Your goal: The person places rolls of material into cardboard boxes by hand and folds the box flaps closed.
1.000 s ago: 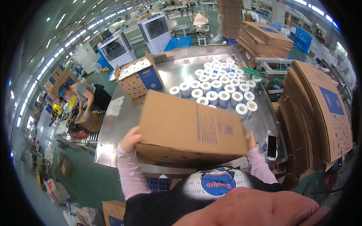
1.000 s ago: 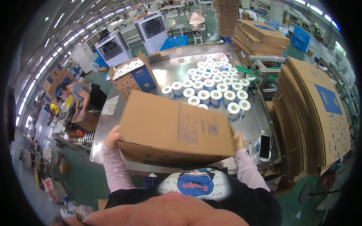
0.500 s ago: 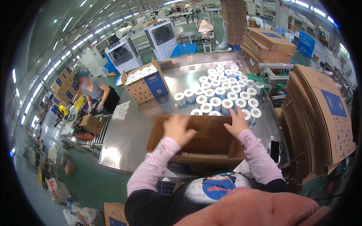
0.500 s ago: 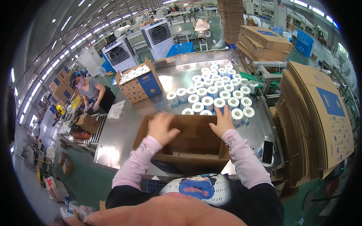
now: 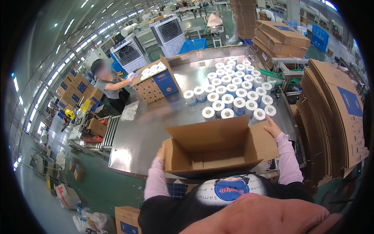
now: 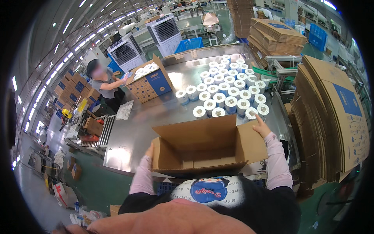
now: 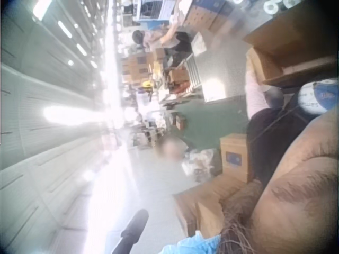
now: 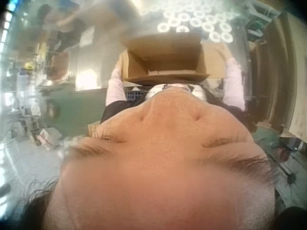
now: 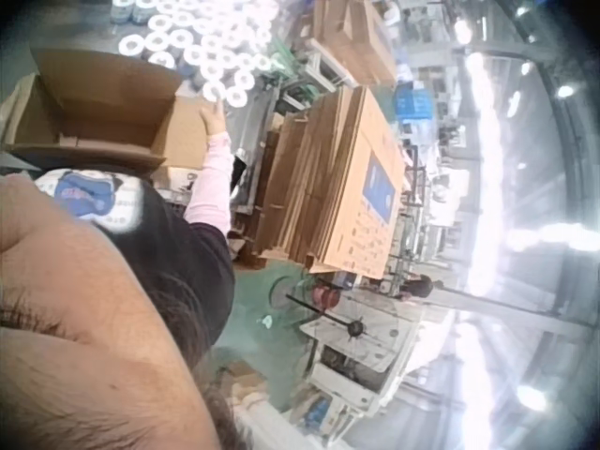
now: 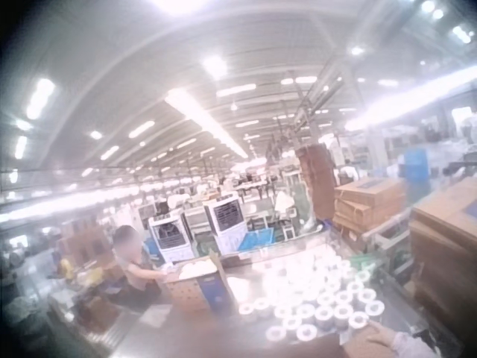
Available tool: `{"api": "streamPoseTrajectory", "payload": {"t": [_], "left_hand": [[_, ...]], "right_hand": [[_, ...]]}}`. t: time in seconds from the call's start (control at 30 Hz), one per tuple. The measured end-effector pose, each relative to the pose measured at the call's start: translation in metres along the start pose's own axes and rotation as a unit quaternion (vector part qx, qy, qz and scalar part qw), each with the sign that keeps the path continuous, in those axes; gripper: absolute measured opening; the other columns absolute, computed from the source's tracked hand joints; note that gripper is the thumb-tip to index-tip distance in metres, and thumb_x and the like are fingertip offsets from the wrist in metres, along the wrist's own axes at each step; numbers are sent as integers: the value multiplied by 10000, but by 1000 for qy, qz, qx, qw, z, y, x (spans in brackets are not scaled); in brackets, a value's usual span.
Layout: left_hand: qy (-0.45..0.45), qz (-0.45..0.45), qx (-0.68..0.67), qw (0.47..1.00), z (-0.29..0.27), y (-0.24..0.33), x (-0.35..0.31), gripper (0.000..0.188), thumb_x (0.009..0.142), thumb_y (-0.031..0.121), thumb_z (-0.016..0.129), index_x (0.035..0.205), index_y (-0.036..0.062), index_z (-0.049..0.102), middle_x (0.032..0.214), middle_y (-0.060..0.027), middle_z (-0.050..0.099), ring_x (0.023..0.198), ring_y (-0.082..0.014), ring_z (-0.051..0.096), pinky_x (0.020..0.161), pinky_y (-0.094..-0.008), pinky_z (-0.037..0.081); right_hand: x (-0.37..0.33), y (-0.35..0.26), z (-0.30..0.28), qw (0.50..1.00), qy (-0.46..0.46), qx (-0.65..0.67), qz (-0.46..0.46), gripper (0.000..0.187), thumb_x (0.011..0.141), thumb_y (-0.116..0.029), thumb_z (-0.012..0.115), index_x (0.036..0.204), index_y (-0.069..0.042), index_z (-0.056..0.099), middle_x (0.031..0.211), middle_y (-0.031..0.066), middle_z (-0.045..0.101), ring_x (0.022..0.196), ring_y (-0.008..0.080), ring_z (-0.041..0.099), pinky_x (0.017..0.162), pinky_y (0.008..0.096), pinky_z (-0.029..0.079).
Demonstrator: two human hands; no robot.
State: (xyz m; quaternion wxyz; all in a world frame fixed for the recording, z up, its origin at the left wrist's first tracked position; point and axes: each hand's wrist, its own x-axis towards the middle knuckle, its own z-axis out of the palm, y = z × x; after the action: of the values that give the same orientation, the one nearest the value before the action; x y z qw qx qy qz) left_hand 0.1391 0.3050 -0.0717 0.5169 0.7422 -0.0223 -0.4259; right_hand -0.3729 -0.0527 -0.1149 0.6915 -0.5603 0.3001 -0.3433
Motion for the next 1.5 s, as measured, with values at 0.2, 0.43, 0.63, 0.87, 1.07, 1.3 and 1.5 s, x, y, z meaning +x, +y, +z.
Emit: {"api": "streamPoseTrajectory", "payload": {"t": [0.2, 0.43, 0.63, 0.87, 1.07, 1.3, 1.5], "left_hand": [[-44, 122, -47, 990, 35, -130, 72, 540, 943, 392, 562, 1326, 13, 512, 1213, -118, 629, 1105, -228, 597, 978, -365, 449], [-256, 350, 160, 887, 76, 15, 65, 515, 892, 76, 612, 1375, 6, 447, 1391, -140, 503, 1300, -240, 460, 1040, -318, 389], [-58, 373, 103, 920, 113, 56, 18, 412, 878, 260, 649, 1184, -13, 608, 1141, -157, 663, 1069, -238, 625, 920, -338, 466], [-54, 193, 275, 940, 121, 78, 68, 771, 831, 649, 554, 1186, -32, 623, 1174, -217, 640, 1111, -320, 600, 952, -363, 430], [106, 151, 412, 892, 159, 85, 68, 920, 759, 714, 580, 1392, 58, 457, 1396, -206, 481, 1304, -372, 437, 1092, -431, 312], [82, 580, 608, 536, 170, 55, -33, 795, 740, 540, 716, 1392, 171, 450, 1435, -114, 440, 1364, -319, 341, 1082, -473, 320], [-65, 297, 751, 586, 182, 70, -11, 620, 770, 702, 578, 1039, 155, 687, 1036, -105, 694, 994, -287, 647, 857, -397, 507]], "right_hand": [[-39, 105, 38, 802, 25, -595, 53, 578, 876, -51, 569, 1428, -71, 401, 1220, 142, 614, 1090, 267, 603, 917, 328, 470], [1, -18, -22, 932, 77, -354, -1, 516, 903, -101, 563, 1392, -16, 420, 1349, 135, 539, 1236, 259, 522, 1009, 318, 412], [35, -25, 94, 906, 215, -325, -162, 497, 899, -324, 621, 1239, 14, 490, 1145, 206, 620, 1062, 320, 603, 881, 390, 465], [61, -51, 98, 878, 146, -455, 34, 626, 871, -538, 548, 1185, 4, 570, 1121, 254, 640, 1043, 411, 609, 896, 417, 479], [51, -48, 126, 750, 202, -626, -70, 712, 789, -426, 696, 1345, -54, 452, 1339, 226, 492, 1247, 393, 455, 1012, 500, 380], [10, -58, 153, 600, 22, -769, -220, 805, 728, -469, 750, 1406, -194, 414, 1458, 131, 365, 1363, 294, 321, 1080, 507, 281], [39, -59, 152, 671, -144, -725, 54, 409, 807, -449, 683, 1070, -135, 673, 1046, 132, 685, 1009, 310, 642, 844, 443, 499]]}}
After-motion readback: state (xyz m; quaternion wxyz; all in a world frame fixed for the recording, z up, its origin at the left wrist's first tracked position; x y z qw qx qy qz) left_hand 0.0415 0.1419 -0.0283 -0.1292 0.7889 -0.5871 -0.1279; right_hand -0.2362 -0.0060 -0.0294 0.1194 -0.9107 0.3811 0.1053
